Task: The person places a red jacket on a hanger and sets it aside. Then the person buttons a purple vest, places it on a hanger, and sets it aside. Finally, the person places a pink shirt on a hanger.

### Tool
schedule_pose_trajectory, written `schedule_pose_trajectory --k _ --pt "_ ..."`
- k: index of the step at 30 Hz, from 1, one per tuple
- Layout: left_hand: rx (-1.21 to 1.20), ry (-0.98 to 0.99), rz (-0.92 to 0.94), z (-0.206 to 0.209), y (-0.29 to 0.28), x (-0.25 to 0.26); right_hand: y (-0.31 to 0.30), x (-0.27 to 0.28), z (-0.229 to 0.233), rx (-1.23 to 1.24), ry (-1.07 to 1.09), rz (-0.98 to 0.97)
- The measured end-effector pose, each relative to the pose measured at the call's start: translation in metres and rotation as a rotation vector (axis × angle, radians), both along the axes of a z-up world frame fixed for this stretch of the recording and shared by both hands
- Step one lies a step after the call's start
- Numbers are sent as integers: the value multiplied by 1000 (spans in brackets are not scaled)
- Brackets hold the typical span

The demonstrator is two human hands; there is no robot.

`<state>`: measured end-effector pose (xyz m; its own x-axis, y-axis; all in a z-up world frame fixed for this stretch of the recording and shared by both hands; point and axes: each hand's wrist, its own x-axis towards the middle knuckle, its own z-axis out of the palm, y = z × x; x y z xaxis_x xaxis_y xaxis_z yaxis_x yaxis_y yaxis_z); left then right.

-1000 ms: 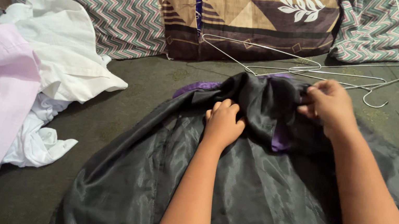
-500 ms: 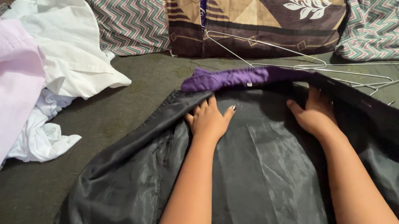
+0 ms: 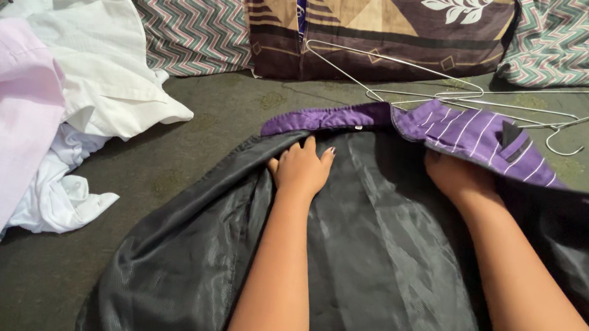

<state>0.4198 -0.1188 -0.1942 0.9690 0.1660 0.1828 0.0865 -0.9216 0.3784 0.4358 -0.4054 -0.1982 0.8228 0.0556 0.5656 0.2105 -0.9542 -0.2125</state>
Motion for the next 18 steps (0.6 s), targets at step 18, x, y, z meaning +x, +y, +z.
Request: schedule_pose_trajectory --k 18 --pt "-26 42 82 4 0 -6 67 -11 13 183 702 335"
